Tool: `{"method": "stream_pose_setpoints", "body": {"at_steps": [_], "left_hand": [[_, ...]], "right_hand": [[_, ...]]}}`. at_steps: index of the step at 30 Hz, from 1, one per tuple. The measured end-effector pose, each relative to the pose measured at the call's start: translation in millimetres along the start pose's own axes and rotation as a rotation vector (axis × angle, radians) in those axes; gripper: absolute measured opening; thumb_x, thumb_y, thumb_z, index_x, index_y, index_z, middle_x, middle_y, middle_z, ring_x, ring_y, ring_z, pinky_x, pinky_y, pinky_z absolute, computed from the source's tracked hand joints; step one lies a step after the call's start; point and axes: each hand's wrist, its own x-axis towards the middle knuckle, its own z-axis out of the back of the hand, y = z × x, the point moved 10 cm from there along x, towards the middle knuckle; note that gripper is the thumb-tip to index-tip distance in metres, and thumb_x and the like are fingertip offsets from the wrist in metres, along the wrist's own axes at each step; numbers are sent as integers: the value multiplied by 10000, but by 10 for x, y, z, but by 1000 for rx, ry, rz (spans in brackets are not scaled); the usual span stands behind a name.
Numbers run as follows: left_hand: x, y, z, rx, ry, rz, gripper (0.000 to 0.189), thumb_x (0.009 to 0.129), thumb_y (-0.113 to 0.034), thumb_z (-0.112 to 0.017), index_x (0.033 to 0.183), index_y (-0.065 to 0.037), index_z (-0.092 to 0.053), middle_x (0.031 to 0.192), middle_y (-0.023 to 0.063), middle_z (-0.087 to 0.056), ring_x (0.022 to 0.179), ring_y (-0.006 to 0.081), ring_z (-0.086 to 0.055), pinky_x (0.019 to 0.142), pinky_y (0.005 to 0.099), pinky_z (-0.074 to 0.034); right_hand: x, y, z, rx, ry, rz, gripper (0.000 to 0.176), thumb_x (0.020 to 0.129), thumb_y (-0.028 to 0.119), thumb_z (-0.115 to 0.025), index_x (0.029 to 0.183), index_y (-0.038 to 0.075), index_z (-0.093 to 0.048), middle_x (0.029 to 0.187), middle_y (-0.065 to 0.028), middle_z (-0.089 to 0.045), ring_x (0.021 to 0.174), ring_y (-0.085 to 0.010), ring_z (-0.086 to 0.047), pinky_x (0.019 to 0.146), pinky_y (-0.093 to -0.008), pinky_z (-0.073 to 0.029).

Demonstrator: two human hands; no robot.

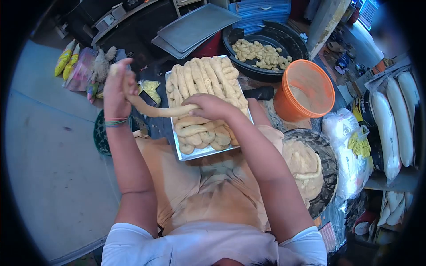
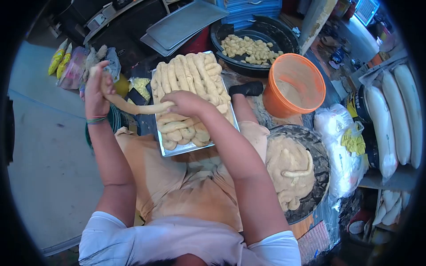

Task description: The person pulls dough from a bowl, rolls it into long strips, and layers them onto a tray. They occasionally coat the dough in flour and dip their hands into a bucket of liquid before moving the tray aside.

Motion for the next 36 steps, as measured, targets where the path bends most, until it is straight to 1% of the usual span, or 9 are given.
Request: {"method": "stream_pose_setpoints", "body": {"at_steps": [7, 10, 13, 16, 19, 21, 27, 30, 36], "left_hand": [[390, 1207, -926, 494, 343, 141, 323, 866, -371, -638, 1095, -147, -593, 769, -49, -493, 622, 32, -428, 537, 186, -366], [161, 1581, -1415, 363, 700, 151, 446, 884, -359, -620, 1235, -92, -549, 988, 48, -546, 924, 125, -521, 837, 278, -432], [184, 1837, -1187, 252, 601, 239, 514, 885, -349, -620, 1289, -54, -502, 1170, 125, -530, 1141, 197, -474, 1004, 325, -352], [411, 2066, -350, 870, 384, -90, 584, 852, -355, -648, 1301, -24, -476, 1214, 197, -530, 1126, 265, -525, 989, 340, -390], [227, 2571, 315, 609, 292, 246, 568, 834, -325, -665, 1273, -6, -497, 1200, 192, -527, 1116, 291, -525, 989, 344, -388], [-8, 2387, 245, 748, 332, 84, 545, 813, -281, -686, 1247, 0, -513, 1180, 178, -526, 1106, 294, -524, 976, 340, -399], [-164, 2142, 260, 888, 498, 231, 551, 692, -67, -677, 1226, -95, -546, 1182, 128, -495, 1123, 274, -495, 942, 289, -397], [-147, 1962, 106, 827, 415, -199, 455, 717, -114, -675, 1164, -110, -593, 1251, 123, -470, 1208, 294, -434, 974, 352, -353], [-408, 2129, -357, 1055, 571, -172, 256, 737, -226, -668, 987, -174, -666, 1358, 113, -424, 1313, 294, -327, 1041, 487, -185]], "right_hand": [[23, -381, -261, -387, -178, -77, 392, 775, 281, -697, 1144, 169, -630, 1273, -103, -485, 1118, -260, -503, 940, -416, -360], [-310, -735, 284, 616, -567, -416, 452, 729, 178, -726, 1157, 112, -597, 1232, -121, -487, 1048, -233, -542, 871, -402, -435], [-567, -1252, 619, 758, -697, -433, 475, 715, 112, -721, 1164, 78, -569, 1167, -142, -514, 981, -230, -574, 830, -377, -476], [-615, -1469, 722, 258, -535, -516, 465, 727, 163, -720, 1163, 81, -578, 1124, -143, -555, 962, -261, -588, 835, -396, -473], [-446, -1260, 671, -93, -416, -405, 439, 730, 222, -712, 1134, 83, -608, 1087, -134, -592, 978, -279, -584, 849, -415, -457], [-351, -1077, 533, -291, -354, -357, 420, 732, 265, -701, 1106, 89, -631, 1090, -128, -602, 1013, -286, -570, 886, -440, -426], [-340, -1266, 365, -75, -32, -460, 317, 777, 313, -659, 1056, 162, -667, 1126, -92, -595, 1135, -264, -506, 980, -475, -296], [-380, -1135, 440, -251, -169, -453, 271, 780, 269, -654, 1026, 157, -676, 1081, -81, -615, 1085, -282, -538, 944, -427, -356], [-433, -1188, 554, 10, -278, -500, 212, 830, 197, -626, 1020, 109, -664, 1026, -118, -621, 985, -311, -590, 852, -373, -450]]}}
